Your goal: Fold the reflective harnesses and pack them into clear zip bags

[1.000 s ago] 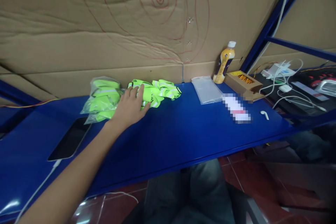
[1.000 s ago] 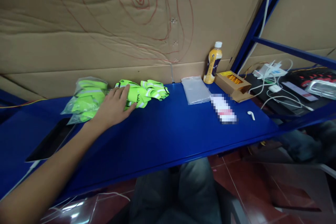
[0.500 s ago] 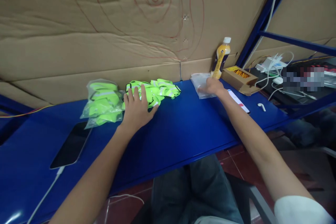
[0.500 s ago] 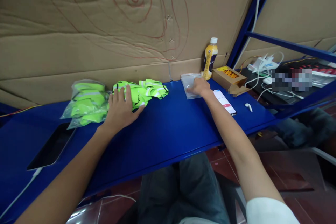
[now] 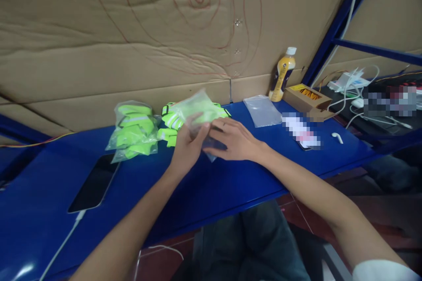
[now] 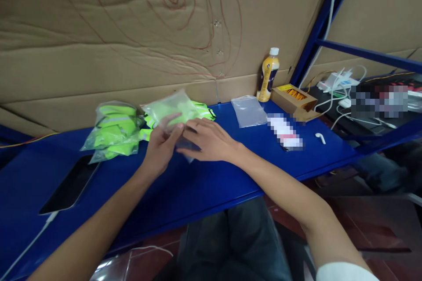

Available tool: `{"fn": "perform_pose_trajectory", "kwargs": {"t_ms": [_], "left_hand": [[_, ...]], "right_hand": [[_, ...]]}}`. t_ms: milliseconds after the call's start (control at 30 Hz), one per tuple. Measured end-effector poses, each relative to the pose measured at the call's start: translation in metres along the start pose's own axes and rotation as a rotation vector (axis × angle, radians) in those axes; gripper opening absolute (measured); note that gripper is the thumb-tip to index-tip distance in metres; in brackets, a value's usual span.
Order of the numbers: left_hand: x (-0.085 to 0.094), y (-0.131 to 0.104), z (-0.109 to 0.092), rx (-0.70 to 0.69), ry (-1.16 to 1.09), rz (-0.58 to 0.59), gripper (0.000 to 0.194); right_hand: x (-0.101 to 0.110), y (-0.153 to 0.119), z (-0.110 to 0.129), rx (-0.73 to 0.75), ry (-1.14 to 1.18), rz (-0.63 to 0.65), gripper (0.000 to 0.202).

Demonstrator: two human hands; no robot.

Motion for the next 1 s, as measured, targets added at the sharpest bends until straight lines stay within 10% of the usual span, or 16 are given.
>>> {"fn": "perform_pose_trajectory", "kwargs": {"t_ms": [200,367,467,800,1000], "left_hand": [[0.049,0.014,0.002,-0.046,0.065,-0.168,0.032],[0.085,0.021,-0.013,-0.237,0.144,-0.465,0.034],[0.087,0.025,-0.005,-0.174,0.138,-0.426,0.037],[0.039,0.018,0.028,0.116,0.115,-0.127,0.045],[0.02,0.02,0.0,-0.19,0.943,-0.201,0.057]], "right_hand": [[0.0,-0.007,-0.061,-0.364,0.061,-0.154,0.027],[-0.054,0.005,-0.083,-0.344,-0.069,0.308,0.097],[-0.08,0.009,-0.085,-0.361,-0.031,0.429,0.091],[-0.069,-0.031,-0.163,-1.241,0.827,-0.226,0.011],[-0.05,-0.053,-0.172,-1.426,1.336,-0.525,0.015]]}}
Point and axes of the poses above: each hand's wrist, its own y-axis towards the middle knuckle, its own x-axis out of the back of the hand, z = x × y, the point moved 5 cm from there along y, towards the middle knuckle, and after that the axes turned 14 degrees about -y, right-handed, at the moved point
